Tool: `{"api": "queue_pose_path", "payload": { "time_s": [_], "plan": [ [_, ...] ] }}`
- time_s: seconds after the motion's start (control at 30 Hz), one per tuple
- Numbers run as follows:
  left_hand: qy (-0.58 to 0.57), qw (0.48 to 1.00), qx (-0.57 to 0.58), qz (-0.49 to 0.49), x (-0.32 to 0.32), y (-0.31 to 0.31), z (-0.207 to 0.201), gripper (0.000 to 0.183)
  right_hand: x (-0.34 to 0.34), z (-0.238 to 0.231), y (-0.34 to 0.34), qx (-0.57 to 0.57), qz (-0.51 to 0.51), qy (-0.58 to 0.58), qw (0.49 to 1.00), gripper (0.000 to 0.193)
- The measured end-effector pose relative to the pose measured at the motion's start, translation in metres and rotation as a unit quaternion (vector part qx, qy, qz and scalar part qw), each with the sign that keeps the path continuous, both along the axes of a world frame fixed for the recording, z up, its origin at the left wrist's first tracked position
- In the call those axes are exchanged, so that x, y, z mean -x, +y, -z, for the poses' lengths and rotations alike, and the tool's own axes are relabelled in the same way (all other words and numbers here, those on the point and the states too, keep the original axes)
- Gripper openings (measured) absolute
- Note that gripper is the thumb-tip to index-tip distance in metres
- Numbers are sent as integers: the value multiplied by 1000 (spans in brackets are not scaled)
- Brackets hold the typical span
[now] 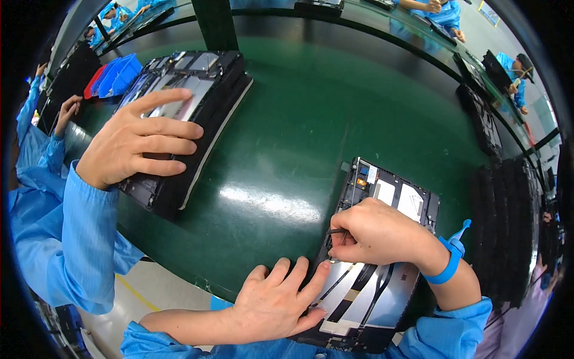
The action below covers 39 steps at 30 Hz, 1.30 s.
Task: The person assembles internal components and a ribbon cable into an electronic tablet using a precision assembly tool.
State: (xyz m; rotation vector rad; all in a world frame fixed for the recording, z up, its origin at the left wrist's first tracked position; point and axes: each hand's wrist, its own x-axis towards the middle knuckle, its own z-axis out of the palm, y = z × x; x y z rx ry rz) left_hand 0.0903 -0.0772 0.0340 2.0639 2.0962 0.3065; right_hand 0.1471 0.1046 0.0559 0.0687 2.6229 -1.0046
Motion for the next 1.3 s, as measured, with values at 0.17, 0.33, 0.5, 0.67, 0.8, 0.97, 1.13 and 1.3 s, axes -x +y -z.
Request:
{"api": "queue_pose_path", "payload": {
  "time_s": [0.17,0.33,0.5,0.67,0.8,0.97,1.13,1.3],
  "plan": [
    [-12,1000,11,6,1,3,-4,54,-2,-2,-8,-69,20,8,997,14],
    [-34,999,-5,-1,3,4,-1,53,-8,4,6,-50,55,70,995,17],
    [-90,991,-92,-21,2,11,6,44,-6,3,26,-15,78,85,993,17],
    [-81,983,-162,-19,3,22,14,18,0,5,28,-38,81,75,993,17],
    [-126,979,-160,-10,6,23,18,18,3,2,29,-34,101,59,993,14],
    [-100,982,-157,-16,12,32,16,31,8,1,32,-17,108,32,994,13],
    [-37,994,-101,16,19,32,6,37,16,2,35,-38,85,19,995,14],
    [-5,997,-71,32,26,39,-3,36,23,-3,40,-55,78,13,995,16]
  ]
}}
